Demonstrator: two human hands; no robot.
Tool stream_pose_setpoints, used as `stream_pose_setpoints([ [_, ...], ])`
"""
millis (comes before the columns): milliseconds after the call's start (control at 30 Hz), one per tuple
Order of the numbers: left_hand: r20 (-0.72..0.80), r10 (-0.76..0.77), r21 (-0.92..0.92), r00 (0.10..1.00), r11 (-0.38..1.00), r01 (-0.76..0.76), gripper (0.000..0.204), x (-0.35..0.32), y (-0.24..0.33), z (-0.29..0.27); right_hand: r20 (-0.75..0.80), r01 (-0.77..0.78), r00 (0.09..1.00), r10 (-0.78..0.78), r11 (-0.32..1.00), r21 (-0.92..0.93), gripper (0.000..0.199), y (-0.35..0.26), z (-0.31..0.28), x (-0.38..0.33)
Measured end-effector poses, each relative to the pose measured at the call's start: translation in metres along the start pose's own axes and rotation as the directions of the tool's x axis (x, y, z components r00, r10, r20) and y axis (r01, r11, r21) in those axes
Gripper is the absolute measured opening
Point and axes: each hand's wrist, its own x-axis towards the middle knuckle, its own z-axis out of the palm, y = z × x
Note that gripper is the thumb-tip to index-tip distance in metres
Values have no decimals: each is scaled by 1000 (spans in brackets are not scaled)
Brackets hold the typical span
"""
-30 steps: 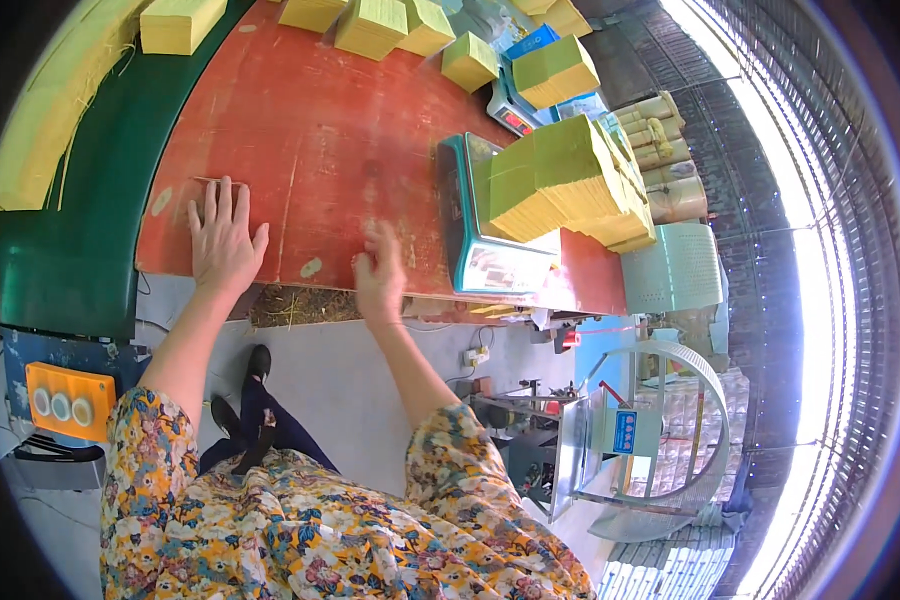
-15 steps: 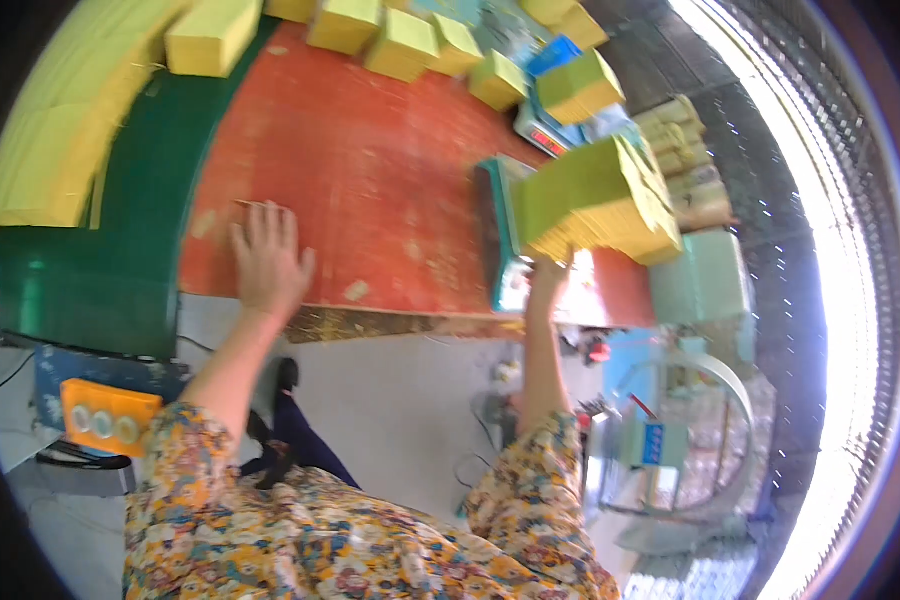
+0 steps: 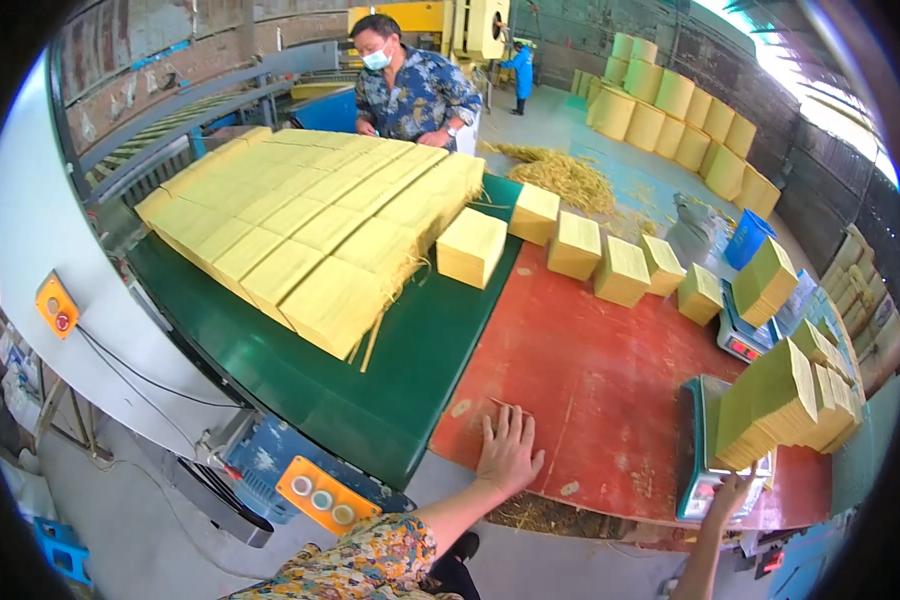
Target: The recorder weighs stacks of yellow paper blocks and organizes them on a table and conveyor belt.
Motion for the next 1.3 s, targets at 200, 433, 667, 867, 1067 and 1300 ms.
stream_pose_setpoints([
  [200,19,1,-2,1000,1000,-1,70,0,-1,-4,51,2,999,1,998,-65,73,9,-14,13],
  [433,3,-3,-16,1000,1000,3,70,-2,0,-4,57,76,996,-67,981,-176,72,17,-16,24],
  [667,-3,1,-31,1000,1000,-1,69,-1,0,-4,51,71,997,-62,981,-180,72,24,-22,30],
  [867,-7,1,-27,1000,1000,-1,69,-1,0,-4,47,68,997,-60,979,-193,73,29,-26,30],
  [1067,-18,-3,-20,1000,1000,3,69,-1,0,-1,56,69,997,-59,979,-192,73,33,-25,37],
  [1300,22,1,-38,1000,999,0,72,0,0,-3,84,68,995,-57,989,-134,70,34,-20,36],
])
